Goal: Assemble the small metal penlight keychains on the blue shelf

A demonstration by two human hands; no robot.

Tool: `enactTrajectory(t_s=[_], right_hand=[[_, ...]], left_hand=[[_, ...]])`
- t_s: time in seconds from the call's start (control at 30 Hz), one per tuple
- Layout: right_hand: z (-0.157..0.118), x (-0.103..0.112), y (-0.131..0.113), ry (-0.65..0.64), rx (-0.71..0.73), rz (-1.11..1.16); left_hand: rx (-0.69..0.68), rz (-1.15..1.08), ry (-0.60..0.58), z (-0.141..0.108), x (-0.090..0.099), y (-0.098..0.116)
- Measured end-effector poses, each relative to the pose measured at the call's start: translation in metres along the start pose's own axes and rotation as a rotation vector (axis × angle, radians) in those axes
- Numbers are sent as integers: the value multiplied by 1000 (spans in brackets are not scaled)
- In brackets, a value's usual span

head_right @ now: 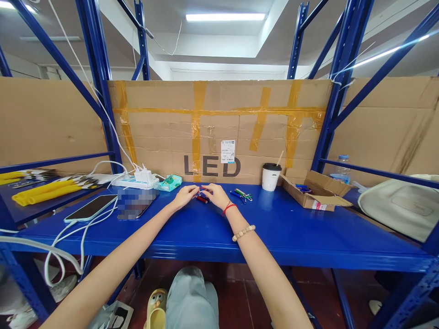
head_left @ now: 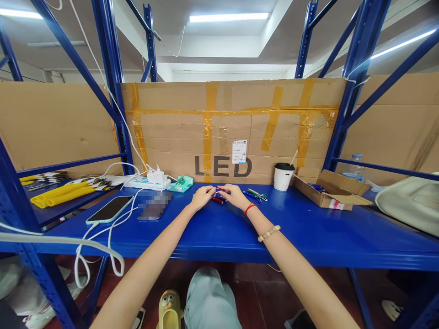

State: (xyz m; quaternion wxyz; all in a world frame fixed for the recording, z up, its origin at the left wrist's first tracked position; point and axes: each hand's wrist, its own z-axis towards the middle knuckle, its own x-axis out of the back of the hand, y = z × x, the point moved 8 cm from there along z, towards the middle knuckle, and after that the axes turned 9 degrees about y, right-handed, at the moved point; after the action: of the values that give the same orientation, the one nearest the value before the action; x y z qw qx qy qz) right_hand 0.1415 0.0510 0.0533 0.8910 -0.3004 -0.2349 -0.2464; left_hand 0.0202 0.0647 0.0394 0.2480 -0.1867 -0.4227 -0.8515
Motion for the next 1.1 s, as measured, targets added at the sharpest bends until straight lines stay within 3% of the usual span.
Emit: enactTrajectory(t_s=[0.13,0.33,0.47,0.67,0.83,0.97,1.1], right_hand=[[-4,-11,-11,-158,138,-233],[-10,-20,-16,-304,92,-440],[-11,-19,-21,-315,108,-525],[-7,-12,-19,-229,86,-476],[1,-1,-11,-32,62,-236],[3,13,8,144,-26,-105],[2,15,20,147,-92,-93]], left_hand=[[-36,190,-38,-6,1,7],[-21,323,-93,-10,1,8],[-38,339,-126,-11,0,10],[-76,254,-107,-8,-3,9],[-132,4,-25,-3,-4,10],[-95,-100,-50,-2,-7,9],[-69,-135,-54,-1,-9,6]])
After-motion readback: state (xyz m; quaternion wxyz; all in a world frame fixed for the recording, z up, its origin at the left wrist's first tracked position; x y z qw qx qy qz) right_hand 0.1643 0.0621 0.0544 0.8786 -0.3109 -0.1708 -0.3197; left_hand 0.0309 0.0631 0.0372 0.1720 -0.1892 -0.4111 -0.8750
